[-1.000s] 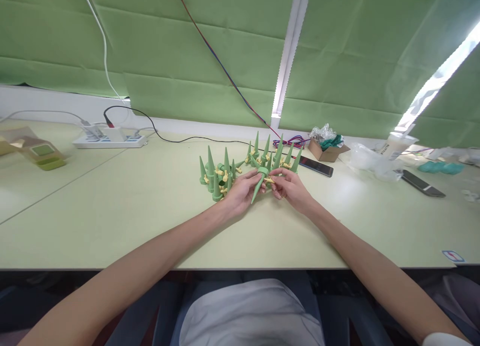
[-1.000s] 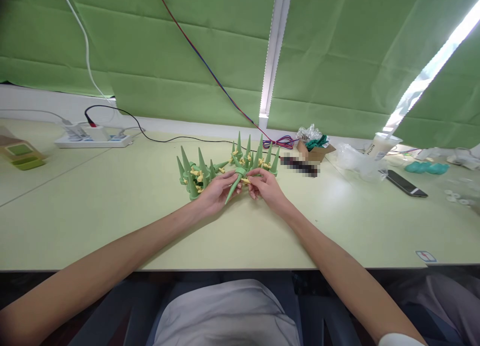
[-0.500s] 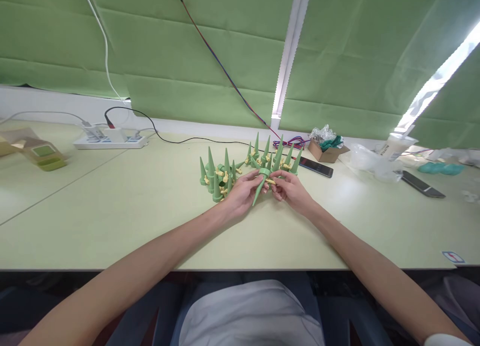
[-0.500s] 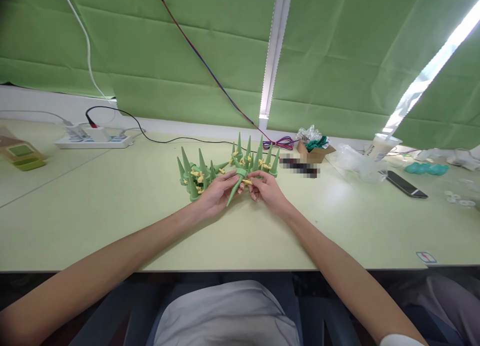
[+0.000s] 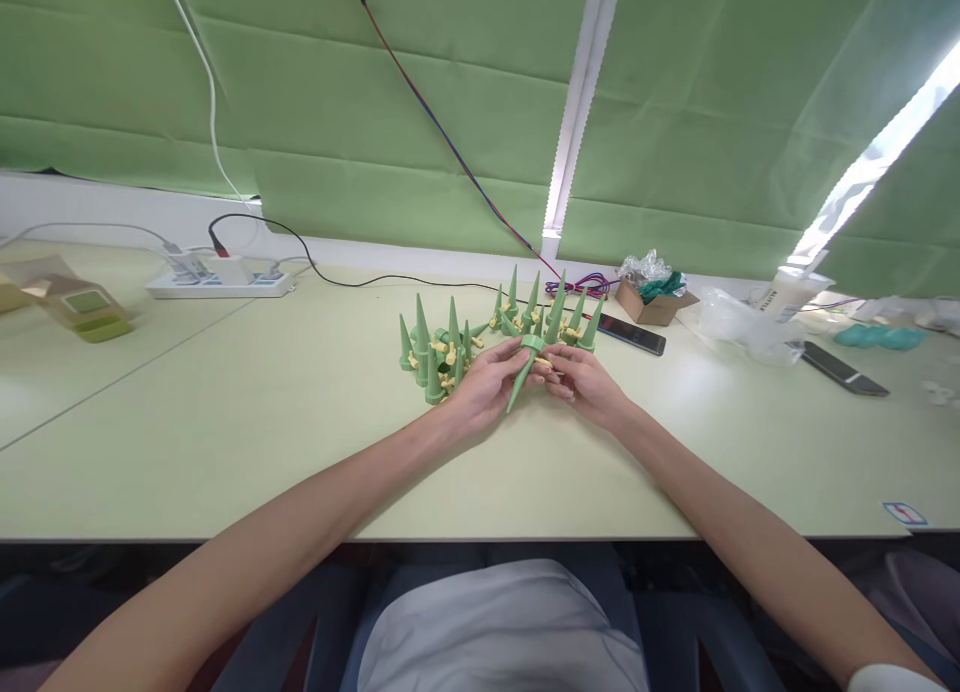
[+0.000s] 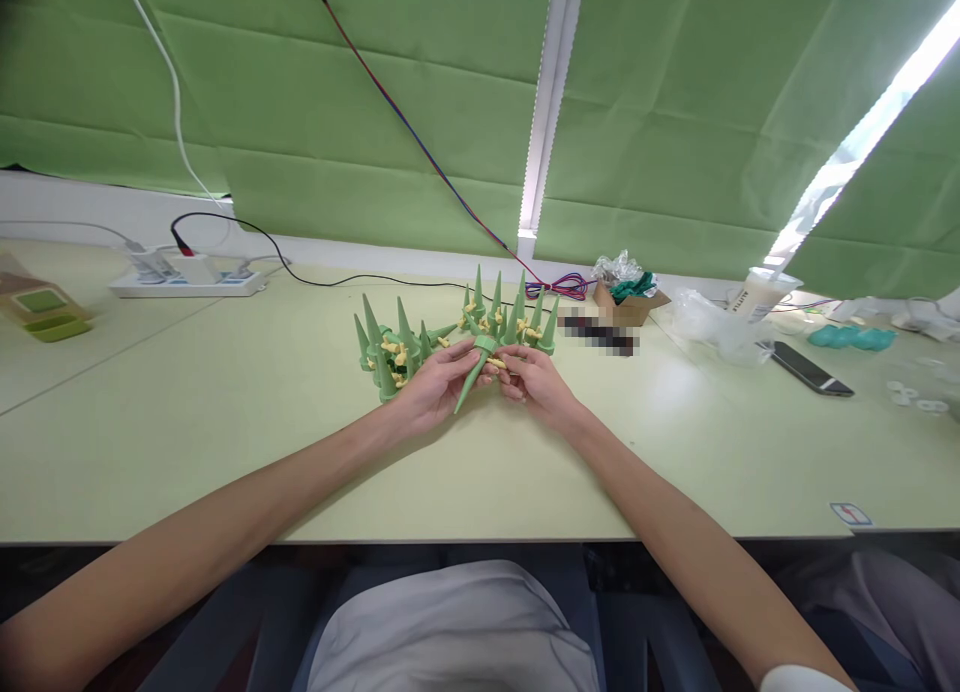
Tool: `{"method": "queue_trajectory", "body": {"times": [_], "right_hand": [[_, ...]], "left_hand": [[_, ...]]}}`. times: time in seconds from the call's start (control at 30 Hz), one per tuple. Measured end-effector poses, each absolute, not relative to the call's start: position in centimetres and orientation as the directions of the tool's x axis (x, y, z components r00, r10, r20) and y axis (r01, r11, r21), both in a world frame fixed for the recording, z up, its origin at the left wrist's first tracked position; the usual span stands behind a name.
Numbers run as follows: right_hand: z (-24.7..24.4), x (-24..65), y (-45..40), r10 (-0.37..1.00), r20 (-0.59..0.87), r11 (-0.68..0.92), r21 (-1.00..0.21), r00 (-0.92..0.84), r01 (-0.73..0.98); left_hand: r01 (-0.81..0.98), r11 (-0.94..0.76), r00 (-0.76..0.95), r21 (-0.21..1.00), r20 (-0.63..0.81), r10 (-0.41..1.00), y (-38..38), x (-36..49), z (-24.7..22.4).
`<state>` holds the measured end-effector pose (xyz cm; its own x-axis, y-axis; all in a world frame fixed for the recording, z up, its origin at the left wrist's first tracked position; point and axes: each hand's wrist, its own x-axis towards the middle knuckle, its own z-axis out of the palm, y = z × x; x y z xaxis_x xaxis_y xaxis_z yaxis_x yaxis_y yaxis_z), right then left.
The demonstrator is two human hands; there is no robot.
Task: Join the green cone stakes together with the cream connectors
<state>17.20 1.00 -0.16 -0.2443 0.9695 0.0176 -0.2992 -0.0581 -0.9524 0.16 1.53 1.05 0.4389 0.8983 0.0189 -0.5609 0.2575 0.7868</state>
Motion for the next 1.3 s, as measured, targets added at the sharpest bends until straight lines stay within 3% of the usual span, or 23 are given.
{"method": "queue_trajectory", "body": {"times": [0.27,0.57,1.0,1.3], "right_hand": [[0.05,17.49,0.97,0.960,-0.002,-0.099,-0.937,-0.280,-0.334],[0.01,17.35,0.82,0.944,0.019,-0.094,-0.942,-0.330,-0.322],[-0.12,17.29,0.84,0.946,0.015,-0.094,-0.943,-0.324,-0.318],[-0.53,17.54,1.17,0.960,-0.019,-0.108,-0.945,-0.280,-0.308]], "left_hand": [[-0.517,0.211,0.486,0.830,0.081,0.870,1.42,0.06,1.02],[-0.432,0.007,0.420,0.902,0.195,0.887,1.46,0.15,0.45],[-0.422,-0.002,0.449,0.907,0.211,0.868,1.56,0.14,0.33],[-0.229,-0.210,0.462,0.950,0.296,0.836,1.52,-0.08,0.69]]}}
